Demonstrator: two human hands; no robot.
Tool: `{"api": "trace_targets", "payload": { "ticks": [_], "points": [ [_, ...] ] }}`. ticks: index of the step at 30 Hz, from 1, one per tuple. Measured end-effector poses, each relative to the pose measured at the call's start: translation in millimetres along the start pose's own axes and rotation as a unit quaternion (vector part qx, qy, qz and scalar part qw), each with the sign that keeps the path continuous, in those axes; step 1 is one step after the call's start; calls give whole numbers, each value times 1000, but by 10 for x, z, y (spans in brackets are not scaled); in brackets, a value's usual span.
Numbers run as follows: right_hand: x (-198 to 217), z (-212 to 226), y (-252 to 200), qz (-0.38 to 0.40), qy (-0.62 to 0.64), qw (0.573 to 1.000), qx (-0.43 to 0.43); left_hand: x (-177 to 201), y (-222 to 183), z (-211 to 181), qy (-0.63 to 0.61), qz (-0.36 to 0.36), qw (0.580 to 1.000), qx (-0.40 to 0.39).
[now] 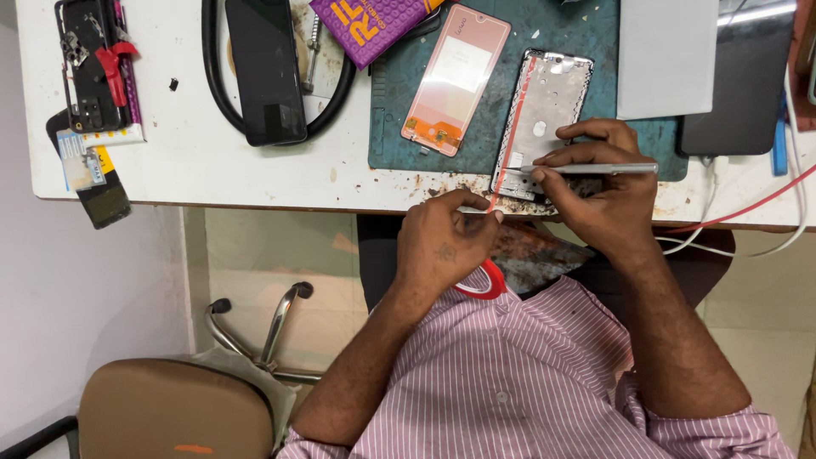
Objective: The person applies thin adhesive tape to the perimeter of a phone chassis and then uses a small metal tool to press the tape down and peel away the red backing strips.
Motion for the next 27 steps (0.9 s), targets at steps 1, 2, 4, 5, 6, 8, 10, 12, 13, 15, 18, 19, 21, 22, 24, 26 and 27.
{"api": "trace_targets", "payload": {
  "ticks": [1, 2, 4, 5, 6, 8, 10, 12, 13, 15, 18, 19, 21, 22, 24, 26, 27],
  "points": [
    [-3, -3, -3, 1, -8, 1000, 2, -6, 8, 20, -10, -2, 1000, 6],
    [-4, -3, -4, 3, -16, 1000, 4, -14, 19, 40, -21, -4, 1000, 13],
    [4, 17, -5, 5, -25, 1000, 11, -30, 35, 50, -36, -14, 999, 14],
    [6, 28, -1, 7, -30, 999, 14, -36, 28, 45, -42, -23, 999, 10],
    [4, 32, 10, 8, -27, 1000, 13, -38, 24, 42, -47, -32, 998, 7],
    [1, 43, 16, 11, -23, 1000, 10, -42, 21, 44, -57, -45, 997, -2],
    [-7, 40, 24, 17, -7, 1000, -5, -54, 40, 46, -60, -49, 997, -7],
    [-14, 48, 36, 21, 4, 1000, -15, -58, 68, 51, -55, -46, 997, -7],
    [-18, 55, 40, 22, 6, 1000, -17, -63, 77, 53, -51, -46, 998, -4],
    [-24, 67, 48, 20, 2, 1000, -8, -80, 84, 49, -42, -42, 998, 3],
    [-15, 91, 29, 11, -16, 1000, 24, -113, 112, 52, -17, -33, 999, 13],
    [-15, 100, 27, 6, -21, 999, 39, -114, 119, 51, -15, -32, 999, 14],
    [-7, 111, 25, -2, -30, 998, 59, -105, 133, 51, -12, -30, 999, 14],
    [-4, 112, 24, -5, -33, 997, 64, -106, 139, 50, -9, -28, 999, 15],
    [-12, 100, 21, -3, -28, 997, 68, -112, 147, 51, -5, -23, 1000, 16],
    [-33, 74, 14, 7, -12, 998, 62, -119, 149, 49, 1, -21, 1000, 17],
    [-25, 56, 9, 6, 0, 999, 50, -120, 150, 46, 4, -21, 1000, 17]
  ]
}}
Point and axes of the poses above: each hand's wrist, its own y-axis towards the middle knuckle, its own x-axis out of the back of the hand, z = x × y, the point moved 8 cm from there along y, towards the middle knuckle, and after that the axes turned 11 degrees about -z, right-handed, at the moved point
